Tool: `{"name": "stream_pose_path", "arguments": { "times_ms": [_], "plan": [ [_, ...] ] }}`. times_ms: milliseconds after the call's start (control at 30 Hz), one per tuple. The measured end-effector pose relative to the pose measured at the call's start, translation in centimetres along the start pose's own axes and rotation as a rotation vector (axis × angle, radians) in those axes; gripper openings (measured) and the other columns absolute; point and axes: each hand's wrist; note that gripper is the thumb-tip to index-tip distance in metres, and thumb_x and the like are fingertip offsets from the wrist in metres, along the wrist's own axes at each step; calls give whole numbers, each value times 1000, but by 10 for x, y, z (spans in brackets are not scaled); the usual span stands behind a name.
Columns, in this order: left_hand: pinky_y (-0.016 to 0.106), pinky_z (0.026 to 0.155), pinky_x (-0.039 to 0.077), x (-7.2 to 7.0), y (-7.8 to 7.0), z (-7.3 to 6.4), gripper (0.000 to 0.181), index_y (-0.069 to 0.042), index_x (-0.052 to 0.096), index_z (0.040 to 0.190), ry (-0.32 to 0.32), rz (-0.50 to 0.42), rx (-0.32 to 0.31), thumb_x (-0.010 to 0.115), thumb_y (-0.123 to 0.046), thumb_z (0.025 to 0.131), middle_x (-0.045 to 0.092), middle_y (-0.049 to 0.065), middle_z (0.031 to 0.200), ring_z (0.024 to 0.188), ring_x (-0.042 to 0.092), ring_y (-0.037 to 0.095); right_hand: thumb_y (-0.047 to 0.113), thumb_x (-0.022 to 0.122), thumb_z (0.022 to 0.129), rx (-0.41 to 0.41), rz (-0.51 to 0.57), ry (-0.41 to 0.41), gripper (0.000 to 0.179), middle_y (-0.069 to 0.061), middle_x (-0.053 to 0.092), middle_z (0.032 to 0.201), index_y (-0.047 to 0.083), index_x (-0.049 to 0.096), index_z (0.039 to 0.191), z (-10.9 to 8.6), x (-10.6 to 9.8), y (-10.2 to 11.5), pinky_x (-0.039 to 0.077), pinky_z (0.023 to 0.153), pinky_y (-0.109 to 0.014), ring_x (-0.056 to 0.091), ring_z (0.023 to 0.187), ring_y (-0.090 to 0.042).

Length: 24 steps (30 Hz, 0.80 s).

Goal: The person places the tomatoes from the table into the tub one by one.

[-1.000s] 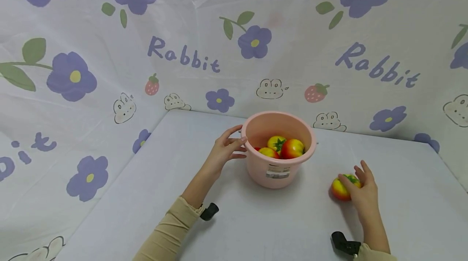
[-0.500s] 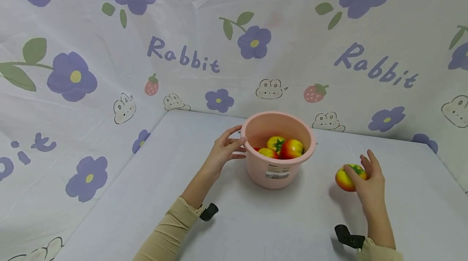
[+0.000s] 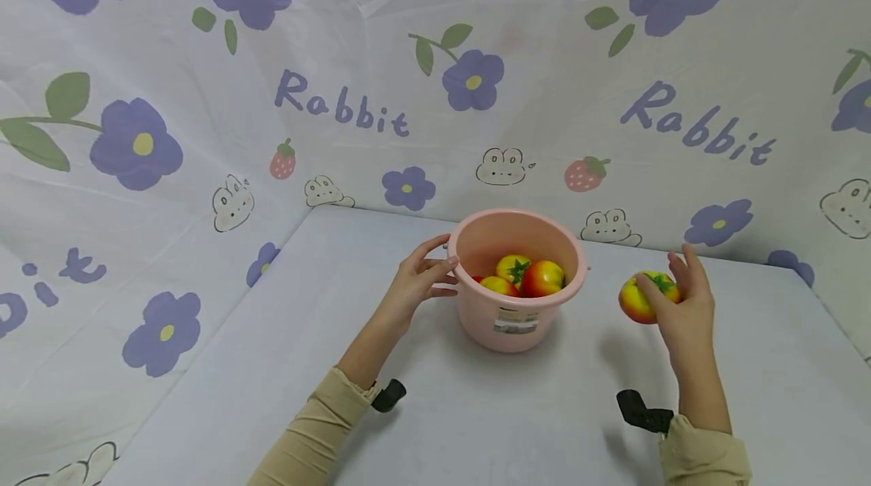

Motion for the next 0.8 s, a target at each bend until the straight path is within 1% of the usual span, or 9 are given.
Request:
{"name": "stream_pose_path", "arguments": {
  "times_ms": [233, 367, 533, 800],
  "plan": [
    [40, 88, 60, 0, 0, 0, 51, -25, 46, 144, 2, 3, 11, 63, -30, 95, 65, 17, 118, 89, 70, 17, 25, 58, 97, -65, 20, 1, 76, 4, 23, 163, 41, 11, 155, 5, 9, 23, 31, 119, -48, 21, 152, -25],
    [37, 85, 60, 0, 2, 1, 54, -23, 45, 144, 2, 13, 17, 64, -33, 94, 65, 16, 116, 90, 71, 18, 26, 59, 97, -87, 23, 3, 76, 6, 24, 163, 42, 12, 154, 8, 14, 34, 32, 118, -48, 22, 152, -24],
    [36, 85, 61, 1, 2, 0, 56, -24, 45, 145, 1, 14, 15, 65, -34, 94, 65, 15, 115, 92, 71, 20, 25, 60, 97, -111, 37, 6, 77, 7, 25, 162, 41, 12, 154, 12, 20, 46, 33, 117, -46, 23, 151, -22],
    [36, 86, 60, 0, 2, 1, 54, -24, 46, 144, -8, 21, 11, 64, -33, 94, 66, 15, 115, 90, 71, 18, 22, 62, 95, -172, 70, 10, 77, 7, 28, 161, 40, 16, 154, 11, 30, 68, 35, 117, -43, 26, 150, -20]
  ]
}}
Point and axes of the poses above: each hand's wrist, its own z-axis towards the middle knuckle, its own x-axis out of the palm, y = z × x
